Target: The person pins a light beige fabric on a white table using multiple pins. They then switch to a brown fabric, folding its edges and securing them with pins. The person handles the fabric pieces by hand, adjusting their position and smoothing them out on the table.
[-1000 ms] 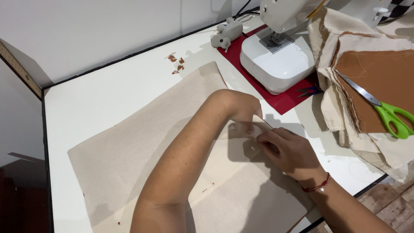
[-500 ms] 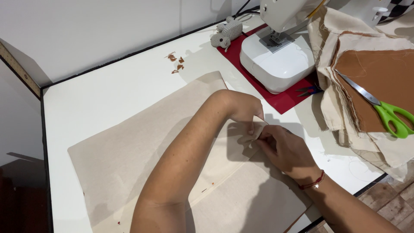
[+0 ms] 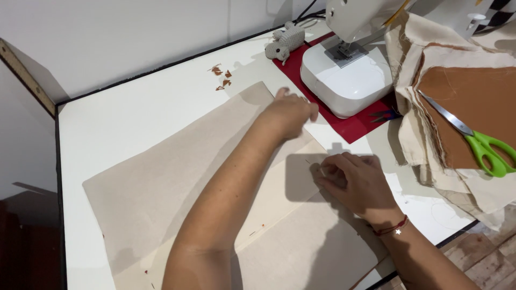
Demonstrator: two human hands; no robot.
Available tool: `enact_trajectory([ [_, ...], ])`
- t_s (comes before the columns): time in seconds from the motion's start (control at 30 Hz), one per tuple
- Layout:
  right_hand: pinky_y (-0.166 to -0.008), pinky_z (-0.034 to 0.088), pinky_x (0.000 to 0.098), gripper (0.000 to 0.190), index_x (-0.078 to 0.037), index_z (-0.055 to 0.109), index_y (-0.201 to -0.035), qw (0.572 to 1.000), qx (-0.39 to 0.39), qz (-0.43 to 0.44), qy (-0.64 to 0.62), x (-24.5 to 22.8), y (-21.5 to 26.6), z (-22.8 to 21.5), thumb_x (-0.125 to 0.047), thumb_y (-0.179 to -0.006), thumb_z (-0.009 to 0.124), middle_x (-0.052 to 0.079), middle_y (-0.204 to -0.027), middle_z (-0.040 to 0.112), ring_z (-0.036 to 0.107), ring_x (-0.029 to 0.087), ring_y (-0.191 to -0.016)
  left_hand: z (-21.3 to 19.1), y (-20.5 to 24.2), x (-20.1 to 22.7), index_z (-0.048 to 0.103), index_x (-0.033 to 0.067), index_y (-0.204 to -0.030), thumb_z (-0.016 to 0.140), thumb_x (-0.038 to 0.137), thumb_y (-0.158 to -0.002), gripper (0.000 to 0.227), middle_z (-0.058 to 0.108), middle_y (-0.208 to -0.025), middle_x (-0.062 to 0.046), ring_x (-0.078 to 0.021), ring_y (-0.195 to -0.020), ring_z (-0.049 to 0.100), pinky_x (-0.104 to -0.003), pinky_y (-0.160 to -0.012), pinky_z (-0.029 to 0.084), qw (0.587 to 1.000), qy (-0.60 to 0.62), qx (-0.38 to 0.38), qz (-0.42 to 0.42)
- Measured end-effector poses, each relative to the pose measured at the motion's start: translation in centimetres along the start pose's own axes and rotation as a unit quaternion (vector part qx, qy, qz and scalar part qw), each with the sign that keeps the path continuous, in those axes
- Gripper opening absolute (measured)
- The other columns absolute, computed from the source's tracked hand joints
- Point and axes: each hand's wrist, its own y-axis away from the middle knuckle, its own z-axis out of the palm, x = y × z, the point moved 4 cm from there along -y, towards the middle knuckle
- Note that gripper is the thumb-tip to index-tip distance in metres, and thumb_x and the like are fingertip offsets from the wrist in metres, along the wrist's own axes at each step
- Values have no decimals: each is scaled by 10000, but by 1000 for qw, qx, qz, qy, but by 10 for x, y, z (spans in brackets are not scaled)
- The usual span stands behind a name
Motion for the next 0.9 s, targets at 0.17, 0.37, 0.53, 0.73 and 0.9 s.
enact_trajectory([
  [0.17, -930, 502, 409, 364, -290, 715, -1109, 997, 34, -73, 5, 17, -2, 7, -518, -828, 749, -41, -976, 720, 720, 193, -978, -32, 67, -10, 680, 192, -1236, 756, 87, -854, 403, 680, -1260, -104, -313, -1272, 588, -590, -1228, 168, 989, -42, 140, -21],
  [0.37, -1087, 430, 486, 498, -231, 596, -1411, 987, -60, -123, -85, -27, -26, -20, -330, -930, 678, 55, -1317, 634, 613, 275, -1240, -53, 228, -17, 564, 88, -1426, 561, 151, -1019, 413, 562, -1468, -174, -342, -1424, 466, -549, -1230, 217, 972, 1, 173, -162],
  [0.53, -1281, 146, 546, 786, -182, 362, -1578, 956, -227, -148, -114, -49, -41, -9, -460, -910, 671, 148, -1661, 307, 245, 376, -1542, -18, 347, 18, 438, 12, -1532, 588, 316, -993, 637, 467, -1550, -243, -390, -1478, 383, -534, -1245, 183, 962, -11, 85, -259],
  [0.73, -1246, -7, 439, 840, -217, 108, -1642, 946, -217, -238, 24, -20, -36, 32, -638, -955, 346, 53, -1727, 39, -2, 211, -1591, 36, 410, 14, 289, 121, -1607, 462, 611, -1006, 795, 290, -1661, -144, -314, -1533, 244, -464, -1218, 205, 943, -76, 153, -285],
  [0.9, -1317, 88, 536, 801, -338, 214, -1596, 911, -295, -188, 219, -52, -44, -10, -704, -920, 439, -77, -1651, 293, 288, 127, -1530, 34, 407, 7, 223, 184, -1626, 386, 615, -1019, 762, 189, -1699, -90, -297, -1555, 163, -554, -1216, 95, 956, -42, 109, -268],
])
